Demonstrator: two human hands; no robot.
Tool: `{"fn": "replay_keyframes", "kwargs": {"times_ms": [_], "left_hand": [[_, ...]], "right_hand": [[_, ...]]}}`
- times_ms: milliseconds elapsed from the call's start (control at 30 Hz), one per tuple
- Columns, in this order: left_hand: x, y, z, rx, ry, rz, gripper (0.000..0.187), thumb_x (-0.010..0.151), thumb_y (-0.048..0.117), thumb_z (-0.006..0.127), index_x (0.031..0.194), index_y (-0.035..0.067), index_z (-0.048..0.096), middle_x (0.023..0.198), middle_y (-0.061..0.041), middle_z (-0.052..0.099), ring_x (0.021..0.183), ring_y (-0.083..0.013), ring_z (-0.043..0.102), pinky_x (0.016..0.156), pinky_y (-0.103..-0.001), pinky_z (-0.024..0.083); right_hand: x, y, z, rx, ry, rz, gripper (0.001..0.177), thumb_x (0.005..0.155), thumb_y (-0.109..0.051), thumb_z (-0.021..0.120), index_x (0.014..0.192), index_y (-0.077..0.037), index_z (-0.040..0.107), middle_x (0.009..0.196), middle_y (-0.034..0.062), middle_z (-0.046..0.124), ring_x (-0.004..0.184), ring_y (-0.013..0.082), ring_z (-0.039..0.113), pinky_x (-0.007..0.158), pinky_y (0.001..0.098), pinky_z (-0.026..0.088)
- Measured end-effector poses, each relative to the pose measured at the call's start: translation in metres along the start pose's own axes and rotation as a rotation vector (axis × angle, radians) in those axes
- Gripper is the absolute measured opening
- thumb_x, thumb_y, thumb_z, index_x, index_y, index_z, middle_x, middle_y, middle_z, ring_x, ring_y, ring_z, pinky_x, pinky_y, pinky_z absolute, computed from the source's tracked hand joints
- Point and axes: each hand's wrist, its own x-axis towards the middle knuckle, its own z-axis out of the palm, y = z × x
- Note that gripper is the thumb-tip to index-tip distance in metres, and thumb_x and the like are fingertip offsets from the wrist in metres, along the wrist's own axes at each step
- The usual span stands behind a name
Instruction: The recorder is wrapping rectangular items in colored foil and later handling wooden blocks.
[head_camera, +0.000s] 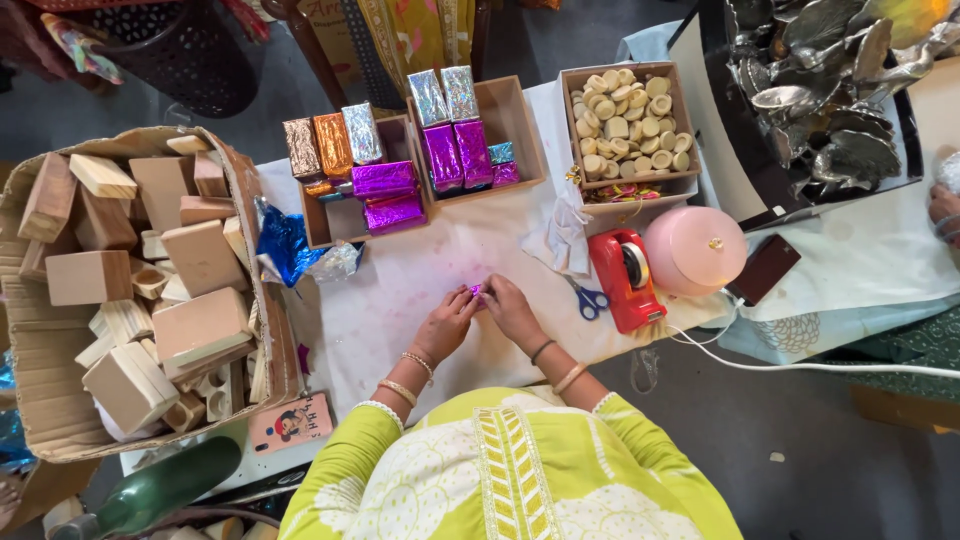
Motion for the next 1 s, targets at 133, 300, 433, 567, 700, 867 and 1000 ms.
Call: {"fn": "replay_keyframes", "kwargs": {"times_ms": [133, 300, 433, 567, 700, 867, 1000], "left_hand": [[-0.001, -0.001, 0.003, -0.009, 0.000, -0.024, 0.047, 0.081, 0.000, 0.065, 0.127, -0.003, 0.061, 0.130, -0.020, 0.063, 0.128, -0.0371, 0.055, 0.109, -0.042, 0.048], [0.000, 0.001, 0.002, 0.025, -0.015, -0.015, 0.044, 0.083, -0.001, 0.062, 0.126, -0.007, 0.061, 0.130, -0.021, 0.063, 0.128, -0.0366, 0.055, 0.110, -0.041, 0.047], [-0.001, 0.002, 0.003, 0.053, -0.024, -0.007, 0.041, 0.084, 0.000, 0.061, 0.125, -0.006, 0.061, 0.130, -0.021, 0.063, 0.127, -0.0362, 0.056, 0.112, -0.041, 0.046], [0.000, 0.002, 0.001, 0.067, -0.024, 0.005, 0.041, 0.083, 0.000, 0.061, 0.123, -0.005, 0.061, 0.128, -0.021, 0.062, 0.126, -0.0366, 0.056, 0.111, -0.041, 0.046], [0.002, 0.002, -0.001, 0.027, -0.016, -0.002, 0.029, 0.084, 0.000, 0.061, 0.114, -0.002, 0.061, 0.124, -0.021, 0.063, 0.127, -0.0367, 0.056, 0.111, -0.042, 0.046], [0.002, 0.000, 0.001, -0.026, 0.000, -0.023, 0.029, 0.085, -0.001, 0.061, 0.114, -0.004, 0.058, 0.121, -0.020, 0.063, 0.125, -0.0368, 0.057, 0.111, -0.042, 0.046], [0.003, 0.002, -0.003, -0.061, 0.027, -0.033, 0.029, 0.085, -0.002, 0.061, 0.114, -0.003, 0.058, 0.120, -0.020, 0.064, 0.124, -0.0369, 0.058, 0.109, -0.042, 0.047]], "right_hand": [[0.012, -0.018, 0.002, -0.092, -0.056, 0.130, 0.012, 0.092, -0.006, 0.064, 0.099, -0.001, 0.056, 0.093, 0.0166, 0.065, 0.088, 0.0342, 0.066, 0.079, 0.0428, 0.054], [0.018, -0.021, 0.003, -0.193, -0.078, 0.164, 0.011, 0.094, -0.010, 0.064, 0.099, -0.002, 0.059, 0.095, 0.0167, 0.066, 0.089, 0.0364, 0.066, 0.080, 0.0446, 0.054], [0.021, -0.002, 0.007, -0.163, -0.077, 0.183, 0.012, 0.090, -0.010, 0.066, 0.096, -0.001, 0.061, 0.092, 0.0165, 0.068, 0.085, 0.0345, 0.068, 0.077, 0.0431, 0.055], [0.025, 0.015, 0.010, -0.055, -0.113, 0.237, 0.011, 0.086, -0.008, 0.068, 0.092, -0.001, 0.062, 0.089, 0.0139, 0.069, 0.077, 0.0268, 0.070, 0.070, 0.0369, 0.059], [0.026, 0.010, 0.008, -0.016, -0.131, 0.227, 0.012, 0.085, -0.007, 0.069, 0.091, -0.002, 0.061, 0.087, 0.0134, 0.067, 0.075, 0.0246, 0.069, 0.068, 0.0355, 0.058], [0.028, -0.004, 0.004, -0.097, -0.137, 0.185, 0.014, 0.083, -0.006, 0.071, 0.092, -0.002, 0.061, 0.085, 0.0150, 0.066, 0.075, 0.0262, 0.066, 0.070, 0.0366, 0.056], [0.029, -0.014, 0.000, -0.096, -0.164, 0.200, 0.013, 0.084, -0.006, 0.068, 0.095, -0.005, 0.061, 0.086, 0.0125, 0.068, 0.075, 0.0231, 0.068, 0.069, 0.0357, 0.056]]}}
